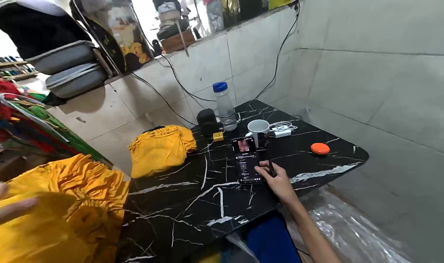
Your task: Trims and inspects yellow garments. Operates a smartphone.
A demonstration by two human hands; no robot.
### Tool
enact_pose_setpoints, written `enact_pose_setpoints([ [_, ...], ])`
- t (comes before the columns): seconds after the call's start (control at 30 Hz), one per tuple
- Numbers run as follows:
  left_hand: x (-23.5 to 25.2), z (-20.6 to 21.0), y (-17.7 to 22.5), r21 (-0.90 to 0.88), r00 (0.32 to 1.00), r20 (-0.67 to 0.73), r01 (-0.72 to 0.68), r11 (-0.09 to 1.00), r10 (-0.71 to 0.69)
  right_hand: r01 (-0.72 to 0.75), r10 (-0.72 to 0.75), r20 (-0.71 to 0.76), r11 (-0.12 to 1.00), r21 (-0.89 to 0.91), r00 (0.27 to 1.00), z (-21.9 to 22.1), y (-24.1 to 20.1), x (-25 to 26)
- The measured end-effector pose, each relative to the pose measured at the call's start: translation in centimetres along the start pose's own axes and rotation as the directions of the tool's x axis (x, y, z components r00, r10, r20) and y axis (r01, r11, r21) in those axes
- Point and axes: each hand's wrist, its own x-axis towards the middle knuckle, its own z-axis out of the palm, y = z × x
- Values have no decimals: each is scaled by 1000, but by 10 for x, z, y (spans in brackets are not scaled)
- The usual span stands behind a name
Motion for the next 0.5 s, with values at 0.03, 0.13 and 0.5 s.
enact_pose_setpoints([
  [0.03,21,3,-26,14,997,62,-50,999,49,3,-3,-4,1000,-2,1000,0,0,0],
  [0.13,49,75,-44,-182,985,162,-31,983,61,-3,3,-7,1000,-18,1000,-2,-1,0],
  [0.5,17,293,-132,181,795,490,-493,851,356,0,2,37,999,-51,999,-5,1,5],
])
